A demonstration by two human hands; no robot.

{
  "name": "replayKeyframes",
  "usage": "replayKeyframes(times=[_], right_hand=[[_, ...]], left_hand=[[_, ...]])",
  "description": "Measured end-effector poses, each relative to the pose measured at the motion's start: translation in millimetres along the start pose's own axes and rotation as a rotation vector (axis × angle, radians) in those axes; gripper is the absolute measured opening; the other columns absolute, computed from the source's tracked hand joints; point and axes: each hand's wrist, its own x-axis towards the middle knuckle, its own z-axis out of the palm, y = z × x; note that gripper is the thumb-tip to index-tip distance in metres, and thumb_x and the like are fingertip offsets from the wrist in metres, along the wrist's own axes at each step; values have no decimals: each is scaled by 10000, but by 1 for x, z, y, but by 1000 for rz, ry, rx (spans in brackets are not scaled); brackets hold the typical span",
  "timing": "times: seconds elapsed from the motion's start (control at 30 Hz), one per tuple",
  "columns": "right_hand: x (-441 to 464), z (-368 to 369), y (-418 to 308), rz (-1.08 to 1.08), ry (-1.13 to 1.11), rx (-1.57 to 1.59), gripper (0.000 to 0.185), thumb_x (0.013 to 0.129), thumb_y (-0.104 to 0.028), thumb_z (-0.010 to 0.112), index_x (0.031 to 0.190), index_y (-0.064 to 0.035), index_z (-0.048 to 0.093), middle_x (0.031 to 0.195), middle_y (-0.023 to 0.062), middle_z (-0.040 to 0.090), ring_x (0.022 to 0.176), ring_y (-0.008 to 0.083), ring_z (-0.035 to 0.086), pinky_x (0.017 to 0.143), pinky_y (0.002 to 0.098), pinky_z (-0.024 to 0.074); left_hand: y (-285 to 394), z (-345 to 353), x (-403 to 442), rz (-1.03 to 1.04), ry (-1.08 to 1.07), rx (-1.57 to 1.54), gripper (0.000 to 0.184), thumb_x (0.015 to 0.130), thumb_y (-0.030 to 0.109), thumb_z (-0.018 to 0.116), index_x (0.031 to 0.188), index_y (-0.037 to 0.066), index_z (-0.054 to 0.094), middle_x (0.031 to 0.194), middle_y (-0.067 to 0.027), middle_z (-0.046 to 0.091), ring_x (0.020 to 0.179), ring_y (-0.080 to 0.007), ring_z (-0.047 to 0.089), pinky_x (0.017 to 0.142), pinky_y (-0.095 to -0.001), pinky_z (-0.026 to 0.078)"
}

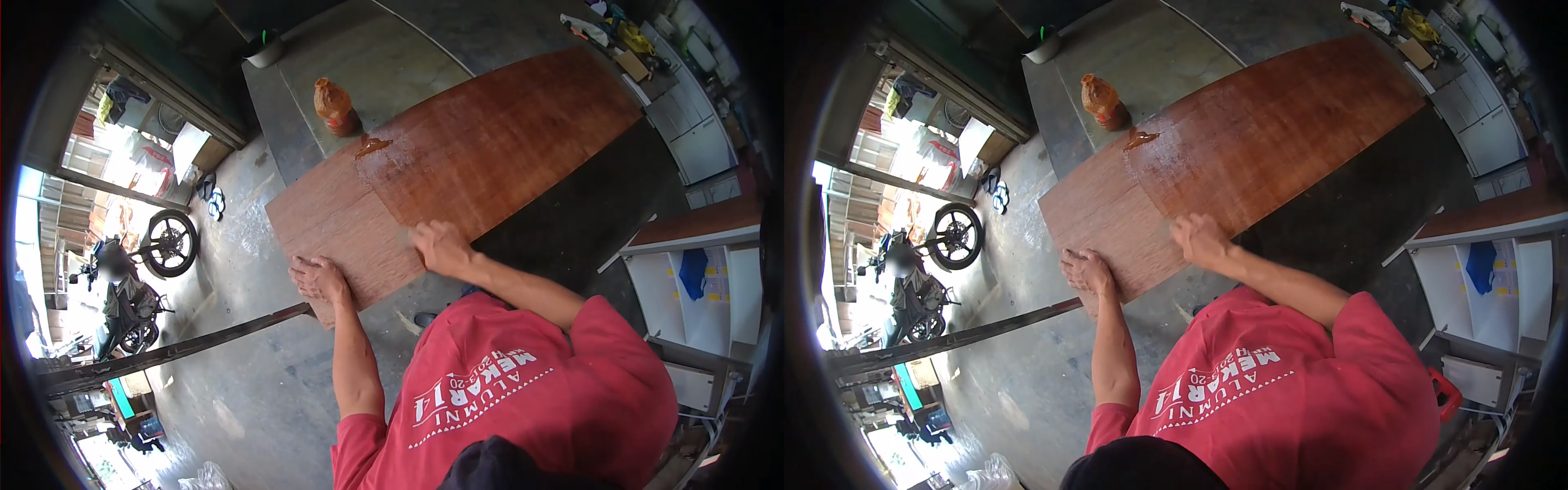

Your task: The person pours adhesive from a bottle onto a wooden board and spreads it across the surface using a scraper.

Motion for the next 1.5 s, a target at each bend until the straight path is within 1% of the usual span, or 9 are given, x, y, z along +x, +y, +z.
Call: replayKeyframes(times=[0.13, 0.27, 0.47, 0.6, 0.63, 0.8, 1.0, 1.2, 1.5], right_hand=[[41, -42, 65, 260, 146, -81, 283, 911, -81, 552, 1140, -63, 715, 993, 167, 715, 929, 367, 694, 817, 488, 561], [74, -60, 163, 525, 231, -297, 217, 890, -95, 559, 1030, -60, 722, 1023, 186, 721, 970, 375, 715, 801, 500, 575], [110, 18, 133, 332, 38, -379, 292, 872, -154, 595, 1096, -9, 716, 1199, 223, 666, 1020, 410, 694, 855, 501, 571], [150, -1, 112, 189, 12, -19, 244, 879, -88, 544, 1052, -27, 704, 993, 206, 702, 911, 410, 699, 772, 516, 560], [165, 9, 129, 210, 179, -54, 228, 882, -82, 536, 1004, -54, 726, 938, 192, 720, 848, 403, 706, 742, 530, 554], [223, -4, 182, 287, 262, -67, 208, 885, -97, 555, 990, -51, 728, 991, 200, 721, 925, 406, 721, 780, 531, 569], [237, 24, 107, 262, 13, -163, 209, 869, -88, 586, 1001, -56, 745, 1096, 196, 737, 976, 426, 732, 829, 526, 585], [229, 40, 38, 151, -56, -30, 203, 853, -84, 608, 965, -101, 776, 1002, 203, 747, 982, 412, 723, 834, 507, 581], [79, 3, -16, 49, -33, -9, 355, 832, 36, 563, 1052, -127, 790, 994, 101, 758, 955, 361, 712, 808, 484, 551]], left_hand=[[0, -6, -2, -6, -29, -40, 544, 980, 303, 544, 1496, 130, 520, 1563, -246, 464, 1444, -382, 448, 1149, -558, 355], [-2, -6, -2, 13, 8, -62, 536, 961, 292, 573, 1472, 134, 548, 1561, -242, 468, 1432, -387, 461, 1146, -563, 355], [3, -30, 9, -111, -74, -185, 526, 954, 251, 579, 1460, 111, 558, 1523, -233, 512, 1371, -390, 526, 1132, -520, 392], [-12, -25, 22, -155, -96, -351, 502, 970, 222, 552, 1449, 73, 553, 1446, -193, 604, 1291, -383, 604, 1098, -455, 448], [-12, -22, 21, -156, -83, -320, 497, 977, 213, 542, 1449, 57, 546, 1427, -166, 632, 1280, -376, 617, 1074, -455, 469], [-10, -17, 22, -179, -82, -264, 508, 976, 201, 533, 1458, 41, 534, 1400, -199, 634, 1254, -392, 625, 1045, -464, 484], [-6, -20, 24, -118, -71, -211, 508, 979, 204, 507, 1449, 11, 528, 1351, -248, 638, 1187, -426, 644, 1005, -490, 499], [-13, -32, 30, -110, -212, -193, 556, 989, 249, 497, 1488, 4, 473, 1340, -263, 629, 1158, -448, 648, 981, -508, 503], [-36, -27, 36, -13, -253, -367, 559, 980, 287, 530, 1465, 12, 491, 1222, -260, 698, 1055, -459, 688, 938, -521, 517]])
